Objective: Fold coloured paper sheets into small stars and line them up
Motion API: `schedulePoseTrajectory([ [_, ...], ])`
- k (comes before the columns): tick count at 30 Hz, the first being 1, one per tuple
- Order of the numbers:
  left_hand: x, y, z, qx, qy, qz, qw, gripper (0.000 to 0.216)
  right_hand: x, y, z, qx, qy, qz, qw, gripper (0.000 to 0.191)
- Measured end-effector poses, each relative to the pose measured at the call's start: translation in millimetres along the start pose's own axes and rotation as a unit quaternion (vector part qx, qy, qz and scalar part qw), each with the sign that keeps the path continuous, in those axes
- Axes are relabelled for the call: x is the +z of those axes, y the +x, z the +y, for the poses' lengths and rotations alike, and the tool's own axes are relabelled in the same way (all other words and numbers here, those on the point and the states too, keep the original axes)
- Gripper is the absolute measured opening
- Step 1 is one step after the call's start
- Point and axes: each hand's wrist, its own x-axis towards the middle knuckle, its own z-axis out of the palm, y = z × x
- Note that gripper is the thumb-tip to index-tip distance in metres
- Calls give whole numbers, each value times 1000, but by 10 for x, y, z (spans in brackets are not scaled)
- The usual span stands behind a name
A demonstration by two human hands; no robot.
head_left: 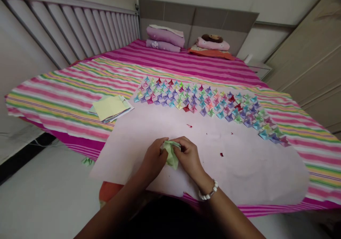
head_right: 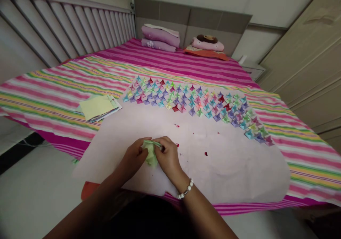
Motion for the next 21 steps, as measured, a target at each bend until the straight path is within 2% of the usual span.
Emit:
schedulePoseTrajectory([
  [4,35,23,-14,0,26,-19,999,25,19,-10,-8,-14,-14,1,1000,25],
  [8,77,36,-10,-41,31,35,998,28,67,-45,-7,-104,-89,10,991,31],
  [10,94,39,-13,-48,50,54,996,21,92,-62,20,-145,-121,23,982,34],
  [12,105,42,-18,-45,79,48,995,9,113,-73,59,-169,-141,40,975,34],
  [16,109,57,-25,-56,100,12,993,13,133,-80,123,-189,-160,53,967,33],
  [21,112,74,-55,-60,80,9,995,13,136,-75,124,-176,-161,52,970,32],
])
